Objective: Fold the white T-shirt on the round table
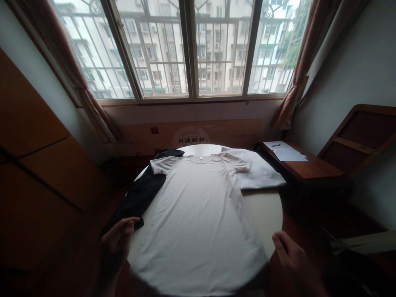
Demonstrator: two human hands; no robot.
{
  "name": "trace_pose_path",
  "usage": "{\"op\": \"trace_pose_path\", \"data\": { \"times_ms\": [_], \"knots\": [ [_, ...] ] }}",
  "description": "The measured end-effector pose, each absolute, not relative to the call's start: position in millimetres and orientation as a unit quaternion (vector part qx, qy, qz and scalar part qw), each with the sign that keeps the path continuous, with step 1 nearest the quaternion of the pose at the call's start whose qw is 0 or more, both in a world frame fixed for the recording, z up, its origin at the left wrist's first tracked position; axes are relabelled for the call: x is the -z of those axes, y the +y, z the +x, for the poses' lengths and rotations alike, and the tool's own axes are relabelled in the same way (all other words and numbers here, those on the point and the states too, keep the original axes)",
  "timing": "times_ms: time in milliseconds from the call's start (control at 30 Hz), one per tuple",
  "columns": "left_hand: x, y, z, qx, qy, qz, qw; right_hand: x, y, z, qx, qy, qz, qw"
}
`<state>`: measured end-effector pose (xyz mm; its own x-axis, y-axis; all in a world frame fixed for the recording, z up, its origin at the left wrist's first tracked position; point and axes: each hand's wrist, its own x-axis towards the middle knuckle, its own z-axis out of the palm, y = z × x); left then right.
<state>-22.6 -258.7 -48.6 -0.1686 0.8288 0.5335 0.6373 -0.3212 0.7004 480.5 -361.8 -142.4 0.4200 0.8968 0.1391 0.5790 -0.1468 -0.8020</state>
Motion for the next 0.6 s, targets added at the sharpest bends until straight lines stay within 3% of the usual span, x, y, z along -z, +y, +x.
{"op": "trace_pose_path", "data": {
  "times_ms": [100, 233, 433, 600],
  "knots": [
    [82, -301, -27, -0.493, 0.615, 0.615, 0.033, 156, -384, 469, -0.215, -0.492, -0.73, 0.422],
    [127, -336, -37, -0.516, 0.671, 0.532, 0.014, 172, -403, 443, -0.244, -0.426, -0.71, 0.505],
    [175, -350, -48, -0.526, 0.694, 0.429, 0.241, 179, -419, 419, -0.364, -0.375, -0.645, 0.557],
    [161, -362, -40, -0.507, 0.619, 0.458, 0.387, 177, -434, 416, -0.406, -0.402, -0.585, 0.575]
  ]
}}
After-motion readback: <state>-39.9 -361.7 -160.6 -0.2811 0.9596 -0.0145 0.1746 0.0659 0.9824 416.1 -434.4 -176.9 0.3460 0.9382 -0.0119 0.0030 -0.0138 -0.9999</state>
